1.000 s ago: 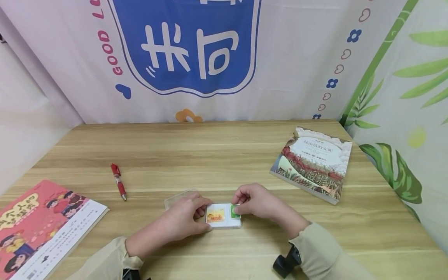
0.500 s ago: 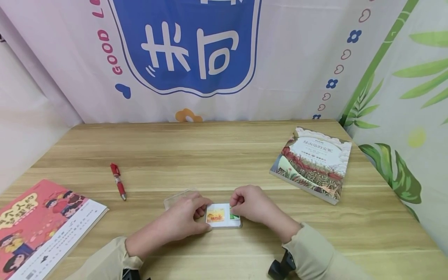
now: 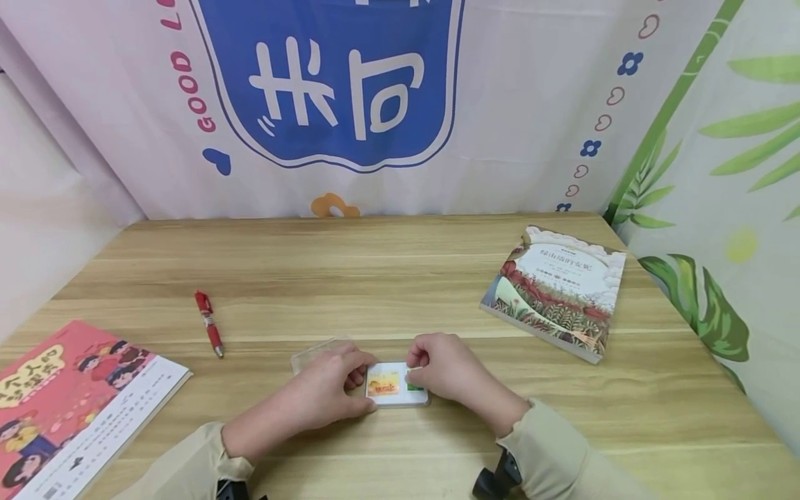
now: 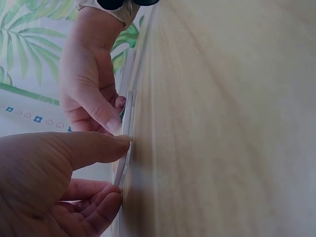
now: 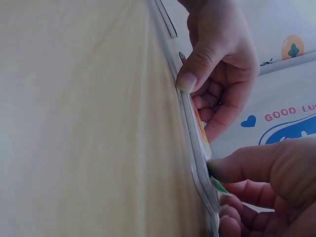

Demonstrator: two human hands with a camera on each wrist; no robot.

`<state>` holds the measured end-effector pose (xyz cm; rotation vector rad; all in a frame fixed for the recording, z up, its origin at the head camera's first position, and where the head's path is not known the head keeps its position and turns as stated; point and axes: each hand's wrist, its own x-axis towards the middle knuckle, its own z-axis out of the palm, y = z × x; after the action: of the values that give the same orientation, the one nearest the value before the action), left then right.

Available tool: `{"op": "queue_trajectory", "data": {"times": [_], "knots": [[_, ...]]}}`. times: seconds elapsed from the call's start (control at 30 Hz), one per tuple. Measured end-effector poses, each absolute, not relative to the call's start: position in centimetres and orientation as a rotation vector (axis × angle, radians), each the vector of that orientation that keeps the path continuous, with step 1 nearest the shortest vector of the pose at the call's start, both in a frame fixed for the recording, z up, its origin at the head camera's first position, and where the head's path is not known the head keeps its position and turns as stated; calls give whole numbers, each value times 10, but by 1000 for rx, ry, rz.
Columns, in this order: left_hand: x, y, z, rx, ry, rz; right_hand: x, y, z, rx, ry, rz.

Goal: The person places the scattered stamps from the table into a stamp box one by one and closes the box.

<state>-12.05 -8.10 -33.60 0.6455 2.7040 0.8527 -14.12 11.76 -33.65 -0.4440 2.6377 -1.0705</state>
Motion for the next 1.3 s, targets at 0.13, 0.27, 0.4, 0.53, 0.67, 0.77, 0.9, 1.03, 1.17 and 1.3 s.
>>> {"op": "queue_trajectory", "data": {"times": [0.13,0.27,0.4,0.53,0.67,0.77,0.9,1.03,1.17,1.3], "knots": [[-120,-81,-336,653,2708,841,-142,116,-337,-444,2669,-1059],[-118,-83,-335,669,2713,841,-144,117,-336,-485,2664,-1104],[-112,-89,-330,699,2745,883,-148,116,-332,-619,2623,-1157],[-106,-100,-324,724,2808,959,-155,111,-323,-752,2580,-1157],[-105,-115,-322,667,2874,1030,-162,100,-313,-810,2542,-1138],[-105,-125,-322,599,2907,1057,-167,91,-310,-830,2488,-1127],[-105,-135,-323,541,2935,1032,-171,79,-311,-835,2423,-1104],[-105,-143,-324,525,2943,996,-175,68,-314,-843,2391,-1041],[-106,-149,-327,505,2942,963,-179,58,-314,-876,2389,-918],[-108,-153,-330,485,2928,953,-181,51,-315,-883,2393,-796]]}}
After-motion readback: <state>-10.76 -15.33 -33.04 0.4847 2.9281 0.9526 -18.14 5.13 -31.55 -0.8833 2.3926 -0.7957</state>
